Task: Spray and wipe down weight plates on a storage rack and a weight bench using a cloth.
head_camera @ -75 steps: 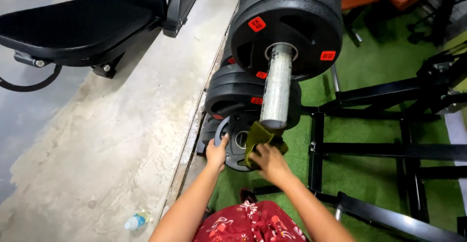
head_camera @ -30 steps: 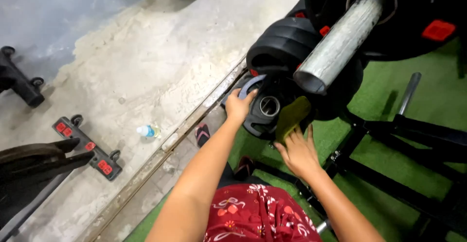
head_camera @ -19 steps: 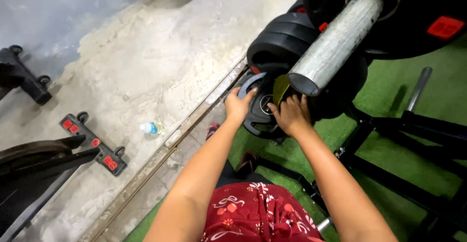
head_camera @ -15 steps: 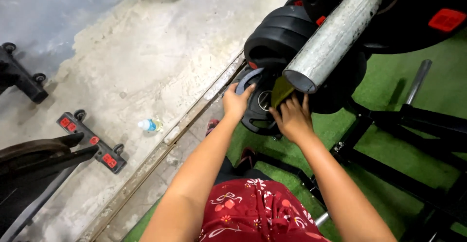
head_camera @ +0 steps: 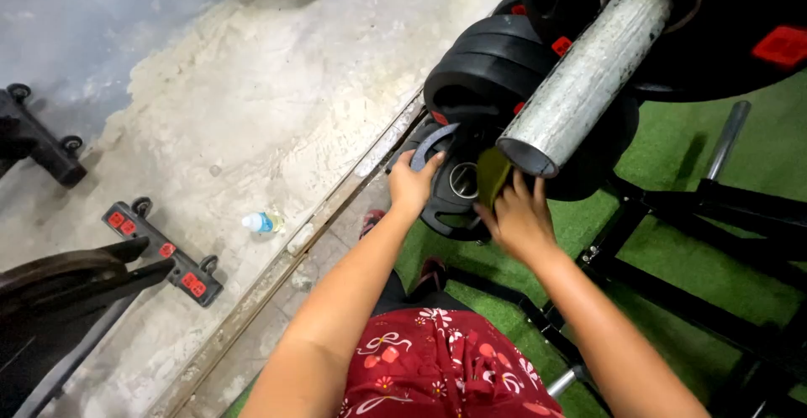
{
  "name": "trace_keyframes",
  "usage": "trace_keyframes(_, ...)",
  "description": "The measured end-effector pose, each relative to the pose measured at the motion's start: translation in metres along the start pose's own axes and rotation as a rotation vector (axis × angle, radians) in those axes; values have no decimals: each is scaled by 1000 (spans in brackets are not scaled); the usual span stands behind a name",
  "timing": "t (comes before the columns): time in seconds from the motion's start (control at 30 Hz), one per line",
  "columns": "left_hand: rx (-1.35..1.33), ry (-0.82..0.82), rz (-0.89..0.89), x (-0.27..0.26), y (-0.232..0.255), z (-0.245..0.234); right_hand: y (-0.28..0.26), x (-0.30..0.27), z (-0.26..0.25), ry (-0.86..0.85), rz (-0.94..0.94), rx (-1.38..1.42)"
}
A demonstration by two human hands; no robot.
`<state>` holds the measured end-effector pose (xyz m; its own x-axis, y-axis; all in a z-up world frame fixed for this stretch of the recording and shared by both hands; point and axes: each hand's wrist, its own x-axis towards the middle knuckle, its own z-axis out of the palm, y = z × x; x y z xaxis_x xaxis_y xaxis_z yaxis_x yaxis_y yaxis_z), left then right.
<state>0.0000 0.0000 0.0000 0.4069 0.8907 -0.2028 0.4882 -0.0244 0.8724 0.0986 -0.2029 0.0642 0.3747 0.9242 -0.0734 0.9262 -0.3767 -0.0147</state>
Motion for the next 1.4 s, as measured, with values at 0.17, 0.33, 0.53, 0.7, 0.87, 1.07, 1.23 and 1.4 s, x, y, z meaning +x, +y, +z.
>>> trace_keyframes(0.17, 32, 18, 44, 1, -3, 1, 10, 65, 48, 7, 151, 188)
trace_keyframes(0.33, 31, 9, 56, 1, -4, 3, 4, 66, 64, 111, 187, 348)
trace_keyframes(0.53, 18, 0, 50, 3, -4, 2, -34, 26, 19, 57, 19, 308)
trace_keyframes(0.7, 45, -9, 18, -4, 13, -5, -16, 33, 29, 111, -190, 292)
trace_keyframes(0.87, 28, 10, 77, 5, -9, 5, -2, 75, 74, 173, 1, 373)
trace_keyframes(1.07, -27, -44, 16, 4, 0, -1, -13, 55, 40, 160, 9, 549)
trace_keyframes(1.23, -102, -93, -47, 4, 6, -4, -25, 9, 23, 56, -152, 503)
trace_keyframes(1.4, -95, -84, -35, 13, -13, 2, -34, 33, 15, 179, -193, 392)
